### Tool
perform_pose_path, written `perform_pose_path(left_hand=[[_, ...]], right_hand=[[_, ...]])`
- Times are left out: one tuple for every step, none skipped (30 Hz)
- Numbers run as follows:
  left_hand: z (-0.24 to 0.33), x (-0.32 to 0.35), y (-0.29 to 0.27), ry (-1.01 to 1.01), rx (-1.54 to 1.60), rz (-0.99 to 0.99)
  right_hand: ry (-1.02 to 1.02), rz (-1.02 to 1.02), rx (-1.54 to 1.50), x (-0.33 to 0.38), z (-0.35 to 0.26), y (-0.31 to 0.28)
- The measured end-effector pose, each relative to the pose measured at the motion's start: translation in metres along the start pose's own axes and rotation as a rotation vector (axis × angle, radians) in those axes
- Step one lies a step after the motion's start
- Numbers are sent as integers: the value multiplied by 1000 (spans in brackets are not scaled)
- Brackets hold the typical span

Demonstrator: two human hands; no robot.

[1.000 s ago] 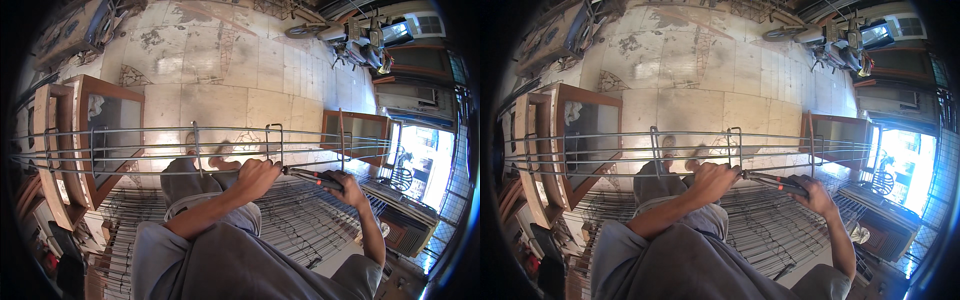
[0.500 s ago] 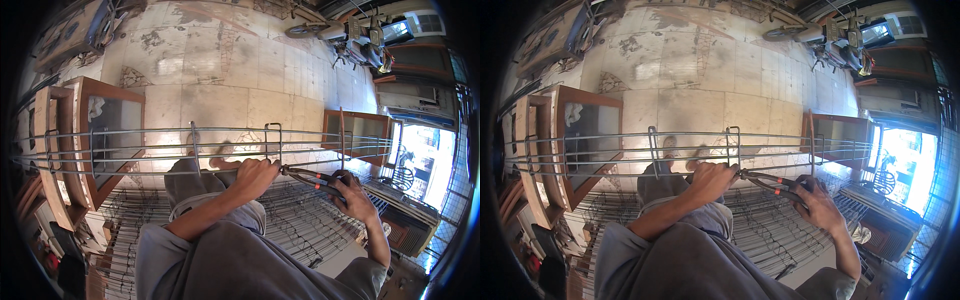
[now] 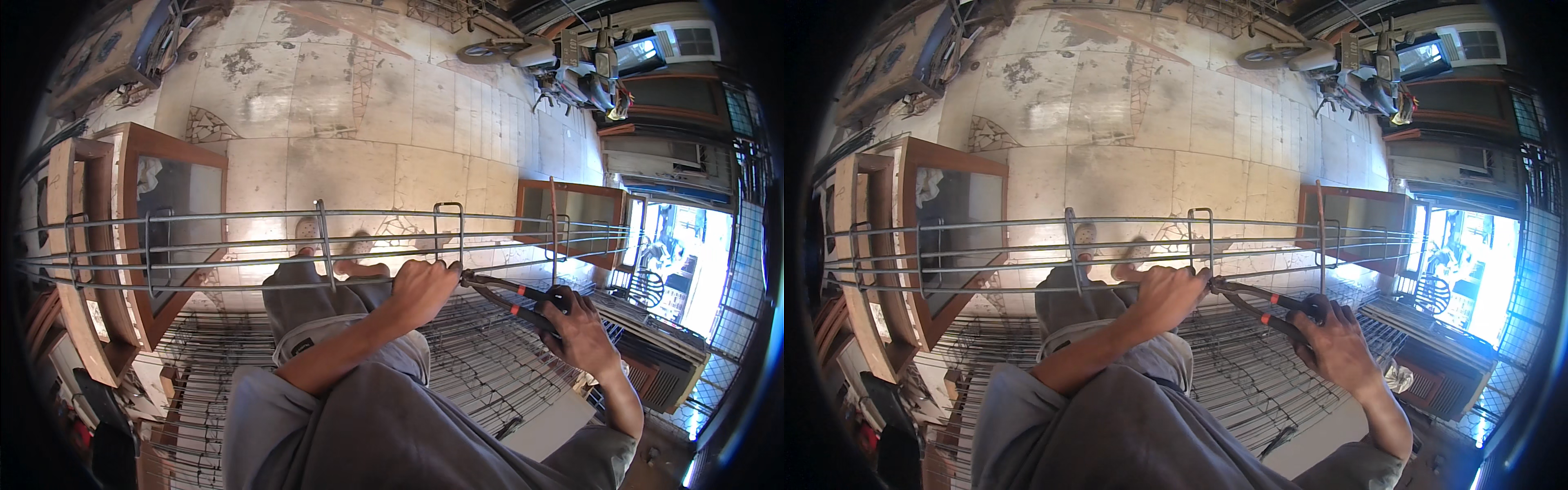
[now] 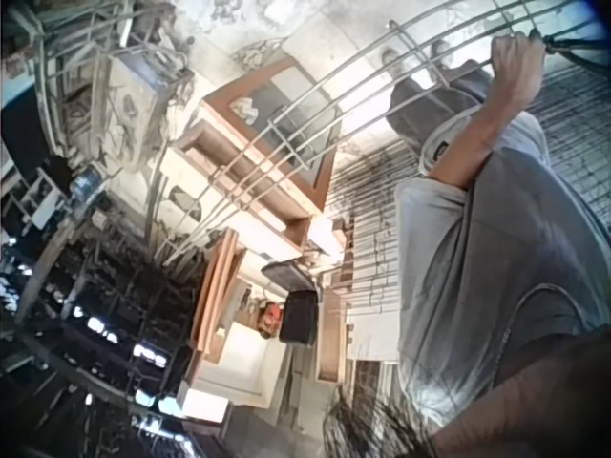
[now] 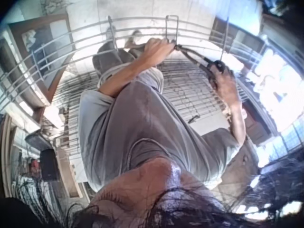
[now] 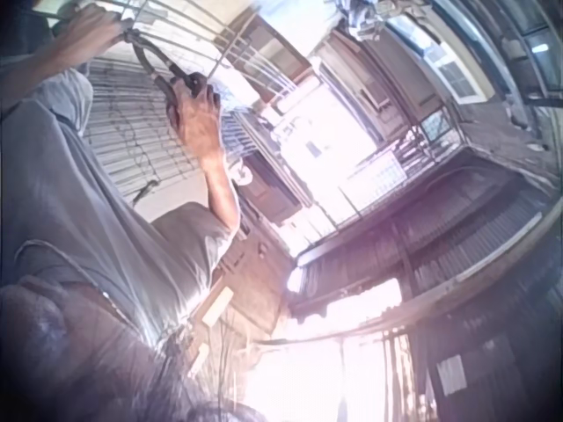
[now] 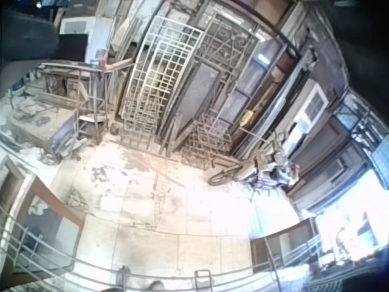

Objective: The person joins long metal rods into a frame using thin wire ties and a pair of pliers.

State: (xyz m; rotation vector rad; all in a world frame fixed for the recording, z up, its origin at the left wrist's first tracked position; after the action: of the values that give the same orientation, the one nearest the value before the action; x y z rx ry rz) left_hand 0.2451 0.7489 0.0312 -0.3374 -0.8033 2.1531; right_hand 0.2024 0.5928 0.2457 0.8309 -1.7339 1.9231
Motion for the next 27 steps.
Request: perform_pose_path(left_hand=[[1, 0, -1, 6, 3, 17], [2, 0, -3, 12, 5, 35], [2, 1, -5, 15, 4, 51], [2, 1, -6, 21, 3, 55], [2, 1, -7, 27, 2, 58], [2, 1, -7, 33, 0, 62], [3, 1, -8, 20, 23, 45], [4, 2, -10, 7, 45, 28], [5, 2, -11, -6, 67, 11], [5, 2, -10, -7, 79, 15], [4, 3, -10, -7, 92, 20], [4, 3, -10, -14, 102, 24], [4, 3, -9, -25, 104, 18], [4, 3, -10, -36, 107, 11], [4, 3, -11, -45, 110, 3], [3, 3, -10, -24, 74, 37], [2, 3, -7, -3, 39, 70], [3, 1, -12, 24, 2, 104], [3, 0, -12, -26, 2, 9], [4, 0, -14, -76, 1, -85], [6, 0, -17, -123, 5, -179], [11, 2, -23, -52, -38, -26], [18, 11, -28, 19, -80, 127], [26, 21, -31, 94, -115, 281], [35, 28, -20, 93, 7, 191], [49, 28, -13, 230, 48, 202], [68, 22, -10, 333, 30, 281]], right_hand=[[-4, 25, -26, 0, 1, 2], [-9, 49, -51, 1, 3, 5], [-17, 75, -80, 0, 5, 8], [6, -28, -232, -2, 12, 15], [29, -132, -383, -5, 22, 21], [52, -236, -533, -6, 30, 29], [15, -200, -564, -7, 38, 36], [-22, -163, -593, -8, 45, 44], [-60, -125, -623, -10, 51, 51], [-70, -107, -638, -12, 55, 56], [-81, -88, -653, -14, 59, 61], [-97, -72, -669, -16, 61, 63], [-105, -74, -648, -17, 62, 63], [-113, -76, -628, -18, 62, 63], [-119, -77, -608, -19, 62, 61], [-111, -105, -596, -19, 62, 60], [-102, -132, -583, -19, 61, 57], [-91, -155, -570, -18, 61, 54], [-18, -235, -649, -16, 59, 55], [56, -315, -727, -13, 56, 56], [135, -396, -802, -8, 51, 56], [238, -417, -963, -3, 44, 54], [344, -435, -1123, 4, 33, 52], [456, -449, -1282, 10, 27, 53], [479, -482, -1323, 12, 25, 55], [481, -503, -1347, 11, 24, 53], [487, -520, -1372, 11, 23, 48]])
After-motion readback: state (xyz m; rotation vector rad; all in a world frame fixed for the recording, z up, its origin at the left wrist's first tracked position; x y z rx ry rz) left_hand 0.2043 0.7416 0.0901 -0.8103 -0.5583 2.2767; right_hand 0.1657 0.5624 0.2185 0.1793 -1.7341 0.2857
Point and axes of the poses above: each hand's wrist, its own x-axis away from the middle knuckle, its own y-axis out of the palm, z = x × y, the point moved 4 cm from there along -x, towards the middle knuckle, and after that the axes turned 1 degree about -z, right-handed, at the moved point
